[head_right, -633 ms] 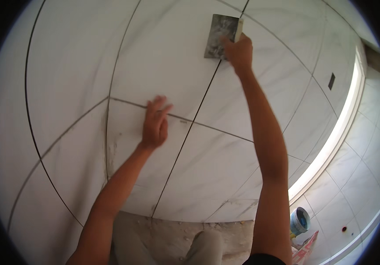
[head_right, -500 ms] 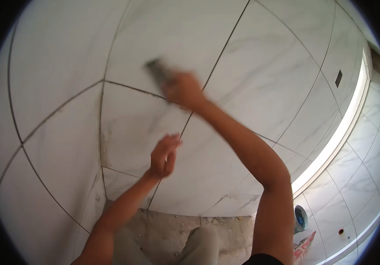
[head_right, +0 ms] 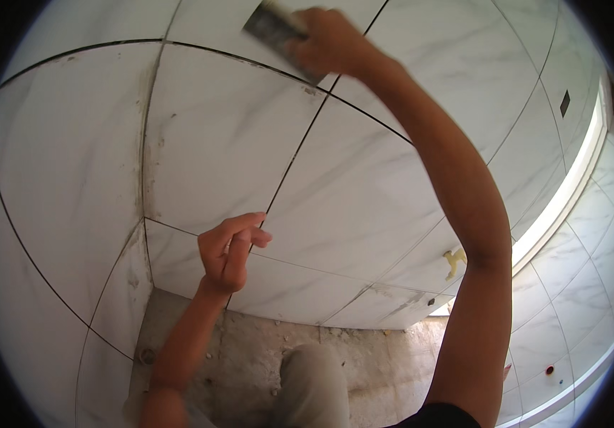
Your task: Applying grout or putty to tile joints on a wall using a spatula.
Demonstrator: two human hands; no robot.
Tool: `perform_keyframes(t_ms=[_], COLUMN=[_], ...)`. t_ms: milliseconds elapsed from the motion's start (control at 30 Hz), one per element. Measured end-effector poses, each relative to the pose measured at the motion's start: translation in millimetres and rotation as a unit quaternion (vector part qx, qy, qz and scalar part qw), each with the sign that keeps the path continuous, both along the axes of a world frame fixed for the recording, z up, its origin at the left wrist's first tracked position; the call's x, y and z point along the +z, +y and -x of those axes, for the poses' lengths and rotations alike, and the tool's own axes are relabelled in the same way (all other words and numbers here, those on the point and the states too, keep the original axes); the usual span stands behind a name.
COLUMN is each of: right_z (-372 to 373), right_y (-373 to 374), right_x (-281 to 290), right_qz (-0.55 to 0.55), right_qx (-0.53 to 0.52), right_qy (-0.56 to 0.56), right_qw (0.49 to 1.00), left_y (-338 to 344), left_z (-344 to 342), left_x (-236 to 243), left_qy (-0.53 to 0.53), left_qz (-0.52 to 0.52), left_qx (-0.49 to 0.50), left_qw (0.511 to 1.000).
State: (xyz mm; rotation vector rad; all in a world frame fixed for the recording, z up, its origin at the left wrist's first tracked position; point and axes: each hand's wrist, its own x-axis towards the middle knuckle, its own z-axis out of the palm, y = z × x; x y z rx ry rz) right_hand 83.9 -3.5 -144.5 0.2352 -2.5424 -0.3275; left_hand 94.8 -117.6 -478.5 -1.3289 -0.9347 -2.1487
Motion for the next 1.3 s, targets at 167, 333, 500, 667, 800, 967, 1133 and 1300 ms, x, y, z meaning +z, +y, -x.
perform_keyframes(t_ms=[167, 333, 500, 667, 800, 967, 1133, 1300], right_z=[6.1, 27.5, 81.2, 98.8, 84.0, 77.9, 39.6, 78.5], right_y=[-3.0, -50.7, -77.8, -84.4, -100.0, -95.9, -69.2, -82.8], right_x=[5.7, 15.3, 0.9, -8.9, 9.4, -58.4, -189.6, -141.7], right_qz=[-0.065, -0.001, -0.152, -0.227, -0.085, -0.289, -0.463, -0.351], right_qx=[-0.009, -0.001, 0.041, 0.026, 0.010, -0.003, 0.019, -0.020], right_qy=[0.056, 0.051, 0.048, 0.024, 0.041, 0.008, 0.041, 0.202], right_qw=[0.996, 0.999, 0.986, 0.973, 0.996, 0.957, 0.885, 0.914], left_y=[-0.5, 2.7, -4.8, -17.5, -27.6, -37.4, -56.8, -68.6], left_z=[-12.7, -42.9, -48.6, -40.8, -31.6, -27.2, -25.8, -24.9], left_x=[15.0, 28.9, 36.2, 38.2, 43.4, 44.7, 46.7, 56.8], left_qy=[-0.023, -0.010, 0.071, 0.065, 0.039, 0.063, 0.068, 0.061], left_qz=[0.058, 0.031, 0.027, 0.035, 0.018, -0.021, -0.105, -0.126], left_qx=[-0.094, -0.130, -0.053, -0.039, -0.062, -0.017, 0.014, 0.017], left_qw=[0.994, 0.991, 0.996, 0.997, 0.997, 0.998, 0.992, 0.990])
